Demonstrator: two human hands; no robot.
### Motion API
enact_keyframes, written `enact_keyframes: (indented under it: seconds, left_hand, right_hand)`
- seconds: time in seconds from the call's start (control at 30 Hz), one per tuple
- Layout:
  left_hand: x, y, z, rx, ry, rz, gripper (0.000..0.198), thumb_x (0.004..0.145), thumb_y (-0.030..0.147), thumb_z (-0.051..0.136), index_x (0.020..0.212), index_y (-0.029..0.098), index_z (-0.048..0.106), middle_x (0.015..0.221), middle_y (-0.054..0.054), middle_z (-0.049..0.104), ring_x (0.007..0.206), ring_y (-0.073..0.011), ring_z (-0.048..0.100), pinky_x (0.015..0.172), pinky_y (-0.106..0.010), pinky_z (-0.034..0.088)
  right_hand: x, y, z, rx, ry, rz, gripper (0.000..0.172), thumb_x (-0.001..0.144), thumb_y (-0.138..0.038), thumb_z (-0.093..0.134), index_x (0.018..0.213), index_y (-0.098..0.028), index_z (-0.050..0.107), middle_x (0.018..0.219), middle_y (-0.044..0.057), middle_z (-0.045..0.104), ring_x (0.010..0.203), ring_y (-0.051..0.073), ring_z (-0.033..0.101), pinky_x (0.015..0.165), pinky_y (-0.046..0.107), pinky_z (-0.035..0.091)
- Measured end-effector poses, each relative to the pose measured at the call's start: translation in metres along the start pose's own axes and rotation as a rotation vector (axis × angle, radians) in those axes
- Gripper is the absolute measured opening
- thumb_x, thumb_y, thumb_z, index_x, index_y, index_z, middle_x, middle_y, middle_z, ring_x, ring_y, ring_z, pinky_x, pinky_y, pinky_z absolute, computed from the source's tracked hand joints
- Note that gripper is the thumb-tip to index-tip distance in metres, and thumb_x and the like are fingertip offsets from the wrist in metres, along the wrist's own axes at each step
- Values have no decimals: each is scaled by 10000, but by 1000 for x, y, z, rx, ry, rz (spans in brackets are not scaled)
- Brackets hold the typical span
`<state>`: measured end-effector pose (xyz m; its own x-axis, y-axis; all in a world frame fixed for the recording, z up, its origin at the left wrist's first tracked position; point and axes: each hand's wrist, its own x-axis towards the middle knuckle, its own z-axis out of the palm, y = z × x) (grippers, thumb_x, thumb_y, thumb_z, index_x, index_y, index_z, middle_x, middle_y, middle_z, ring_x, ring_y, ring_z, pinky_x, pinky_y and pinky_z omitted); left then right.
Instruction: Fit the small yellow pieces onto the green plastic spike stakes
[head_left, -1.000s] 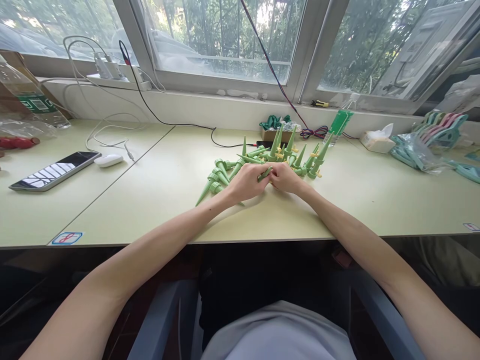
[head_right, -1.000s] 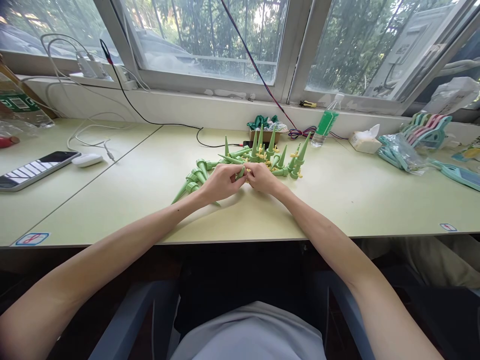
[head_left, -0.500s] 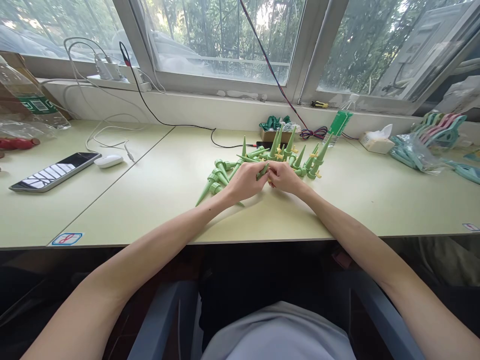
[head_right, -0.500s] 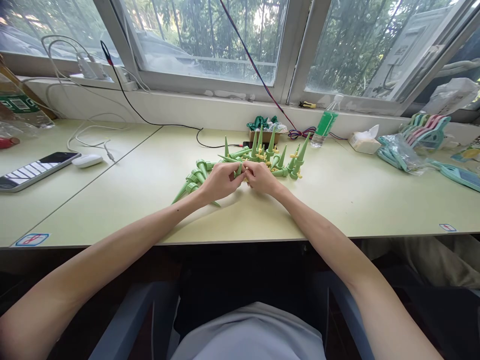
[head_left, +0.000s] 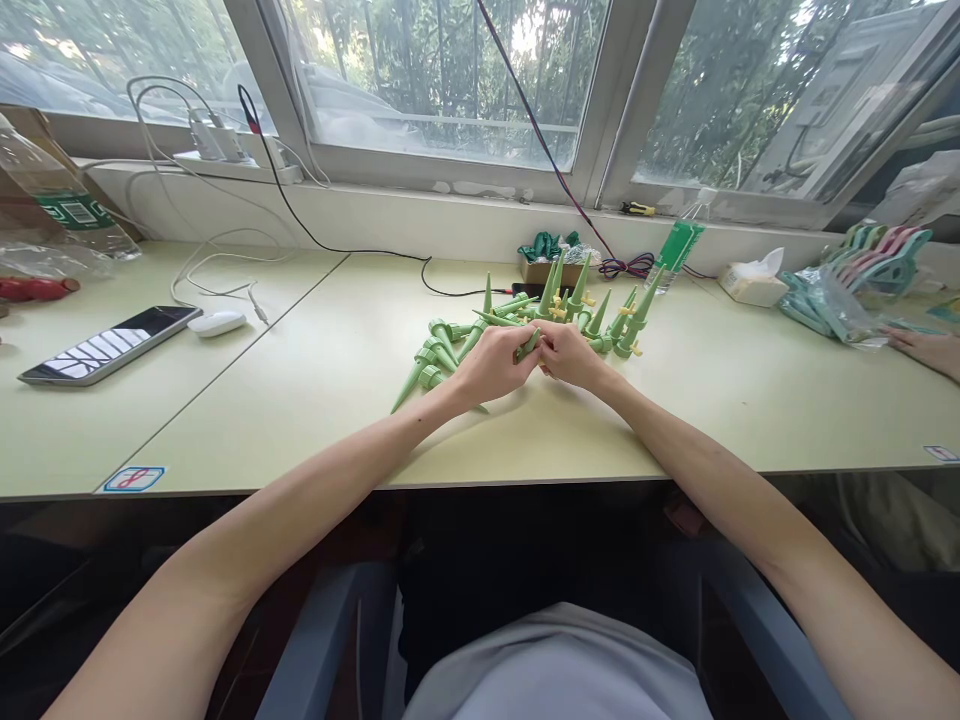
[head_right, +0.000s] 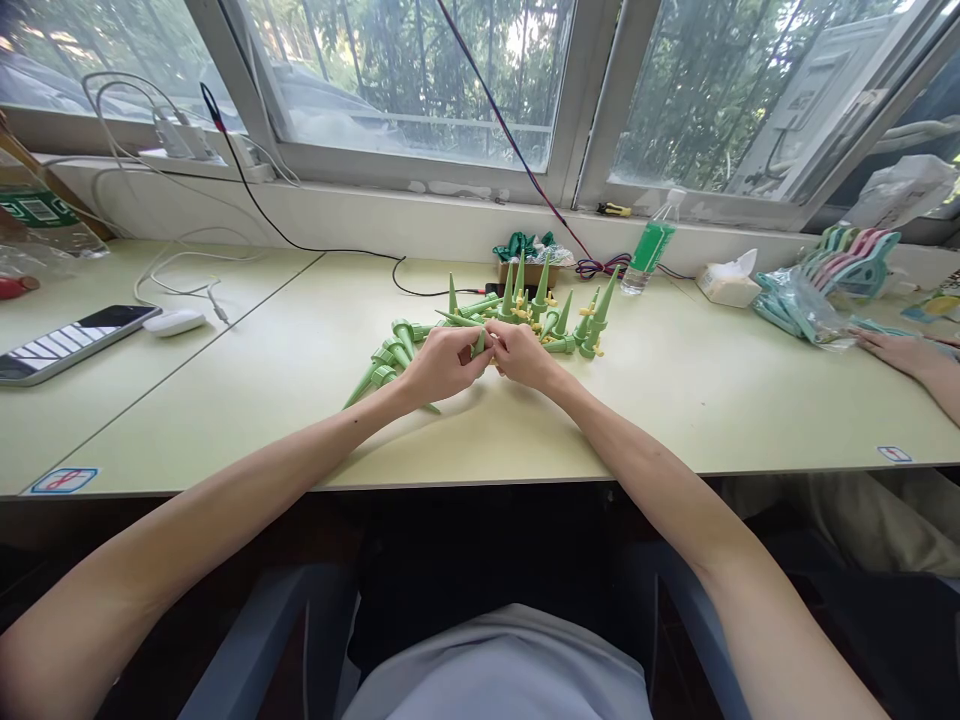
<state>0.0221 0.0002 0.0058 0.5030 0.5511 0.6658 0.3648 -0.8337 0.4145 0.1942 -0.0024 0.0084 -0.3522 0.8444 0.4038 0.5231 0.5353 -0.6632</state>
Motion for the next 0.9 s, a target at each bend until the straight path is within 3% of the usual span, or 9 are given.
enact_keyframes:
  seconds: [0.13, 0.37, 0.73, 0.9]
  left_hand:
    - [0, 0, 0, 3, 6, 4, 228, 854, 167, 540, 644, 179, 454, 542, 44, 439, 504, -87, 358, 521, -243, 306]
    - [0, 0, 1, 0, 24, 9, 238, 851, 161, 542, 642, 179, 429, 557, 38, 466, 512, -85, 371, 525, -241, 303]
    - [-1, 0, 2, -22, -4, -1, 238, 834, 154, 554, 633, 182, 428, 543, 41, 463, 494, -84, 377, 505, -244, 294]
    - [-1, 1, 1, -20, 25, -11, 248, 844, 158, 544, 629, 183, 421, 555, 37, 461, 508, -87, 370, 516, -246, 300]
  right_hand:
    - [0, 2, 0, -13, -13, -15, 140, 795, -139, 391, 696, -221, 443, 456, -70, 443, 424, 110, 442, 506, 237, 322]
    - [3, 8, 2, -157, 74, -112, 134, 770, -182, 416, 639, -210, 398, 566, -40, 433, 567, 108, 337, 562, 249, 266]
    - [2, 9, 2, -82, 11, -48, 92, 735, -159, 386, 681, -215, 435, 499, -54, 470, 506, 112, 402, 535, 234, 284]
    - [3, 7, 3, -124, 72, -103, 139, 773, -178, 407, 642, -217, 382, 544, -43, 429, 543, 110, 349, 550, 245, 267]
